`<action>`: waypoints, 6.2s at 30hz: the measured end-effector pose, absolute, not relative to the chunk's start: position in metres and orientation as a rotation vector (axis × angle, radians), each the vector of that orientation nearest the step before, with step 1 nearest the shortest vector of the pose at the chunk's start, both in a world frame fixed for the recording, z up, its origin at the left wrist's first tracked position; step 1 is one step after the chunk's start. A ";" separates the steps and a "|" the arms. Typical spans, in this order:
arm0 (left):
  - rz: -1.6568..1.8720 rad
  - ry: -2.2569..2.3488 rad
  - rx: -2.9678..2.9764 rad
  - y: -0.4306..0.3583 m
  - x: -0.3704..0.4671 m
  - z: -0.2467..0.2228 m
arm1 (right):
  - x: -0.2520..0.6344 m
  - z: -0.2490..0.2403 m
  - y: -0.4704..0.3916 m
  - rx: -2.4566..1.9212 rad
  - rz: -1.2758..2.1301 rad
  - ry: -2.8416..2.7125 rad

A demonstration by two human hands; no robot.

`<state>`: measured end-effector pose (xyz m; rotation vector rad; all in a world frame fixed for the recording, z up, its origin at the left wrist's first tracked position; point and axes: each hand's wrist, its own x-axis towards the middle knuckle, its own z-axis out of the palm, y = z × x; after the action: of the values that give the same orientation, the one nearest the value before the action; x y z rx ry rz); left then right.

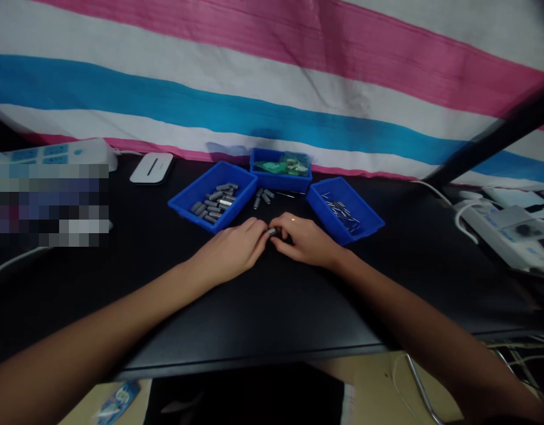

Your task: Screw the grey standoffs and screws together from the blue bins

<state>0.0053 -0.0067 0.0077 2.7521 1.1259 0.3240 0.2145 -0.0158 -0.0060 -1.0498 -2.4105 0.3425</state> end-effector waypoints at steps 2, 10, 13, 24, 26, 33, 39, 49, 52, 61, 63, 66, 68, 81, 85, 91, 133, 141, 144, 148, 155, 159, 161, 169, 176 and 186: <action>0.315 1.129 2.749 -0.007 0.005 0.008 | 0.215 -0.007 -0.015 -1.033 0.294 -2.432; 0.378 1.101 2.934 -0.010 0.003 0.012 | 0.215 -0.005 -0.016 -1.095 0.208 -2.441; 0.523 1.030 3.140 -0.009 -0.003 0.021 | 0.214 -0.005 -0.015 -1.074 0.173 -2.400; 0.548 1.704 2.927 0.037 -0.031 0.036 | 0.211 -0.021 -0.005 -1.408 0.063 -2.385; 0.460 1.723 2.804 0.041 -0.031 0.032 | 0.210 -0.020 -0.005 -1.501 0.146 -2.394; 0.343 1.706 2.630 0.038 -0.031 0.036 | 0.210 -0.017 -0.006 -1.527 0.191 -2.366; 0.314 1.753 2.640 0.036 -0.031 0.037 | 0.210 -0.020 0.001 -1.597 0.261 -2.283; 0.316 1.845 2.656 0.033 -0.030 0.038 | 0.212 -0.018 0.000 -1.655 0.288 -2.298; 0.318 1.869 2.660 0.032 -0.029 0.037 | 0.211 -0.018 -0.001 -1.707 0.286 -2.271; 0.747 1.480 3.141 0.023 -0.027 0.040 | 0.215 -0.020 0.001 -1.674 0.270 -2.286; 0.839 1.056 3.232 0.014 -0.021 0.037 | 0.216 -0.023 0.003 -1.658 0.232 -2.243; 0.738 0.632 3.171 -0.001 -0.009 0.026 | 0.215 -0.025 0.005 -1.675 0.251 -2.237; 0.575 0.515 3.114 -0.009 -0.002 0.015 | 0.215 -0.025 0.006 -1.693 0.284 -2.265; 0.300 0.565 2.943 -0.007 0.003 -0.002 | 0.214 -0.021 0.010 -1.516 0.267 -2.419; 0.311 0.586 2.934 -0.006 0.003 -0.003 | 0.214 -0.020 0.008 -1.442 0.259 -2.543; 0.320 0.607 2.924 -0.006 0.003 0.001 | 0.213 -0.016 0.006 -1.359 0.171 -2.495; 0.314 0.664 2.867 0.000 0.000 0.001 | 0.217 -0.017 0.001 -1.446 0.128 -2.370; 0.335 0.872 2.738 -0.001 0.001 0.002 | 0.221 -0.013 0.001 -1.284 0.161 -2.418; 0.350 0.957 2.672 -0.001 0.001 0.003 | 0.218 -0.012 -0.002 -1.160 0.198 -2.449; 0.326 1.087 2.608 -0.001 0.001 0.004 | 0.216 -0.012 -0.006 -1.072 0.241 -2.421; 0.278 1.175 2.572 -0.002 0.003 0.006 | 0.218 -0.011 -0.007 -1.052 0.260 -2.371; 0.308 1.189 2.551 -0.002 0.002 0.007 | 0.217 -0.011 -0.008 -1.001 0.247 -2.360; 0.297 1.156 2.578 0.000 0.001 0.007 | 0.217 -0.011 -0.009 -0.992 0.242 -2.368; 0.349 1.044 2.686 0.003 0.000 0.000 | 0.216 -0.011 -0.006 -1.072 0.260 -2.459; 0.457 1.009 2.658 0.000 0.001 -0.001 | 0.216 -0.010 -0.006 -1.148 0.292 -2.514; 0.499 0.882 2.643 -0.004 0.003 0.000 | 0.217 -0.013 -0.004 -1.108 0.241 -2.586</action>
<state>0.0028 -0.0041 -0.0005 2.6427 0.8817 0.4992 0.2166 -0.0045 -0.0130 -1.1083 -2.5863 0.2406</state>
